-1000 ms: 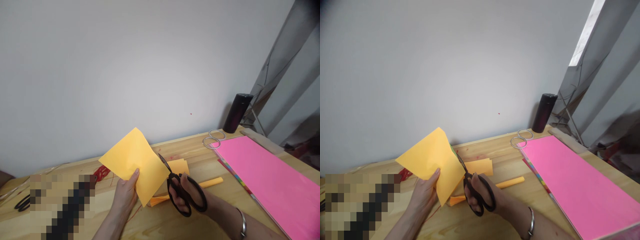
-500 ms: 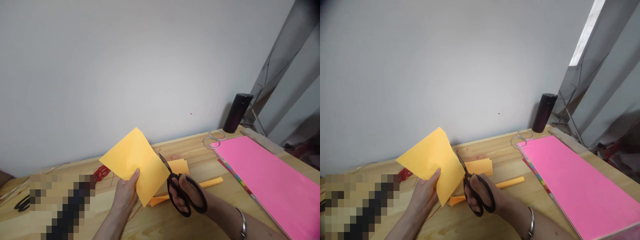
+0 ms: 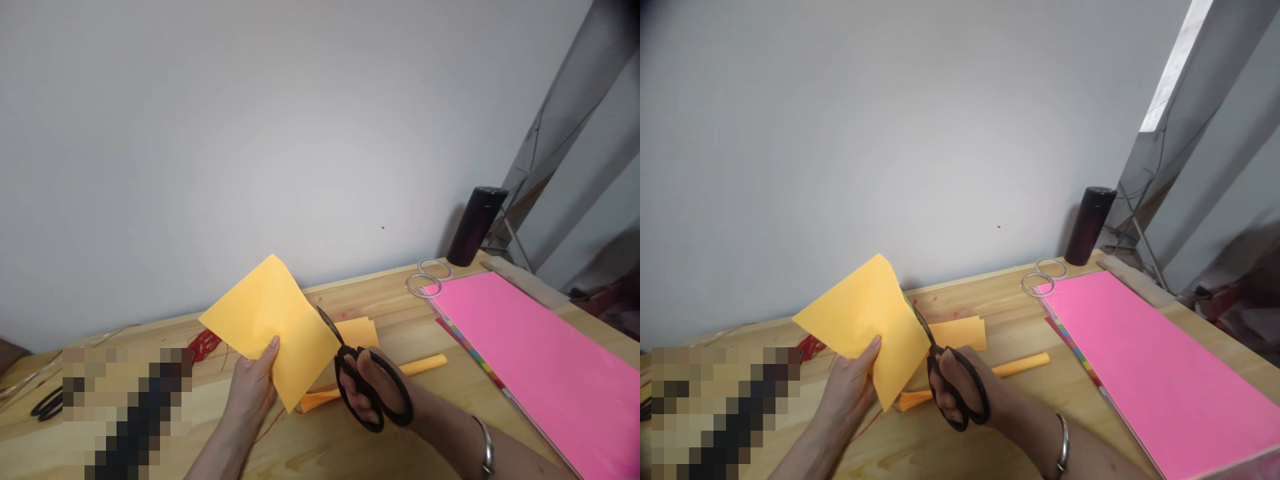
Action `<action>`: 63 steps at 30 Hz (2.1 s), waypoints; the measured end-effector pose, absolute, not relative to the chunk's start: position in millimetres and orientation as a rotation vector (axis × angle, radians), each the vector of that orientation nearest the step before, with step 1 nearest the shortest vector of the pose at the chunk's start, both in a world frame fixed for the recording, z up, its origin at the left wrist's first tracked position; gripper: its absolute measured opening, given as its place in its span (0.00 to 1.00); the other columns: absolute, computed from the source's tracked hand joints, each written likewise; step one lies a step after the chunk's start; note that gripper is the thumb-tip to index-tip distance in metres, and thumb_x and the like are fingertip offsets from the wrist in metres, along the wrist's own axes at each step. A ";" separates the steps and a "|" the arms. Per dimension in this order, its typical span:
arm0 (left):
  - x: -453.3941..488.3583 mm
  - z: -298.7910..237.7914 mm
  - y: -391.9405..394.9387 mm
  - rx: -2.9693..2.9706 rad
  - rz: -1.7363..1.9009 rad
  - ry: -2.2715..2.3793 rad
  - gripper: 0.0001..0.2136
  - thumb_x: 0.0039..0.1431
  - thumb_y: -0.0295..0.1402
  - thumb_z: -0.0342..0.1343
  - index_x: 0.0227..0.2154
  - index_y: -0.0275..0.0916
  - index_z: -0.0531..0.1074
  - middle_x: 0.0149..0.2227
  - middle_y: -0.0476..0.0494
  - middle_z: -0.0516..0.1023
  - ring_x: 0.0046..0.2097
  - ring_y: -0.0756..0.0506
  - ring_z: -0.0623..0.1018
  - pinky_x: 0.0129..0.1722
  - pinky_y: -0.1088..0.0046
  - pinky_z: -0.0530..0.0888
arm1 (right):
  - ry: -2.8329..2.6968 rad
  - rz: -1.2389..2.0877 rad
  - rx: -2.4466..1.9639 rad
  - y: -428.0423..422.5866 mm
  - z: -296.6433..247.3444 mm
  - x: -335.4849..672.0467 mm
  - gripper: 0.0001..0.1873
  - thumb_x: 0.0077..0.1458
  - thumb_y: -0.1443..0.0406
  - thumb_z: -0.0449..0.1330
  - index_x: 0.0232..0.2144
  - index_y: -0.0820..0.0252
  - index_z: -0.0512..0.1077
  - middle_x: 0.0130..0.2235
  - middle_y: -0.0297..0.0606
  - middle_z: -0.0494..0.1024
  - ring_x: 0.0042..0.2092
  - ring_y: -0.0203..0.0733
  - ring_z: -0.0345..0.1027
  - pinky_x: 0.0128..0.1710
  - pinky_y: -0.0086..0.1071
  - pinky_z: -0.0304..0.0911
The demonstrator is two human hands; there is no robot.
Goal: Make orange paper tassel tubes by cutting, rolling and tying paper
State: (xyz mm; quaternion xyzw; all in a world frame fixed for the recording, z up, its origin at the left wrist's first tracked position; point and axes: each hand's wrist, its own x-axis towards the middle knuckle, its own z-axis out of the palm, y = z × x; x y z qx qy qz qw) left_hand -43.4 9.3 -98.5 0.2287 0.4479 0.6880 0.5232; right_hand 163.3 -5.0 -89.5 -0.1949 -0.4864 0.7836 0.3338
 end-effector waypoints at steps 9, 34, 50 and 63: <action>-41.9 -96.0 9.0 0.536 1.643 1.083 0.24 0.43 0.30 0.65 0.47 0.36 0.71 0.39 0.39 0.80 0.41 0.40 0.79 0.45 0.63 0.74 | -1.230 2.088 -0.511 -3.0 -95.9 163.4 0.30 0.49 0.39 0.47 0.24 0.63 0.60 0.18 0.26 0.58 0.15 0.24 0.47 0.12 0.20 0.46; -42.0 -97.2 8.3 0.612 1.627 1.105 0.25 0.44 0.30 0.65 0.48 0.36 0.70 0.39 0.39 0.80 0.41 0.41 0.79 0.45 0.65 0.74 | -1.222 2.073 -0.436 -1.9 -106.1 164.0 0.35 0.48 0.36 0.42 0.27 0.64 0.63 0.19 0.27 0.59 0.16 0.26 0.51 0.14 0.22 0.48; -42.8 -98.4 7.0 0.572 1.618 1.094 0.24 0.46 0.31 0.64 0.49 0.37 0.70 0.41 0.39 0.80 0.42 0.41 0.78 0.45 0.63 0.74 | -1.264 2.018 -0.534 -4.3 -88.2 159.9 0.32 0.48 0.38 0.47 0.23 0.63 0.60 0.16 0.25 0.58 0.14 0.24 0.49 0.12 0.21 0.47; -42.4 -98.0 6.8 0.583 1.631 1.085 0.25 0.46 0.31 0.64 0.50 0.37 0.69 0.41 0.38 0.80 0.44 0.39 0.78 0.46 0.61 0.73 | -1.269 2.012 -0.621 -4.4 -83.3 160.4 0.32 0.45 0.37 0.48 0.22 0.62 0.59 0.15 0.24 0.57 0.13 0.23 0.48 0.11 0.20 0.45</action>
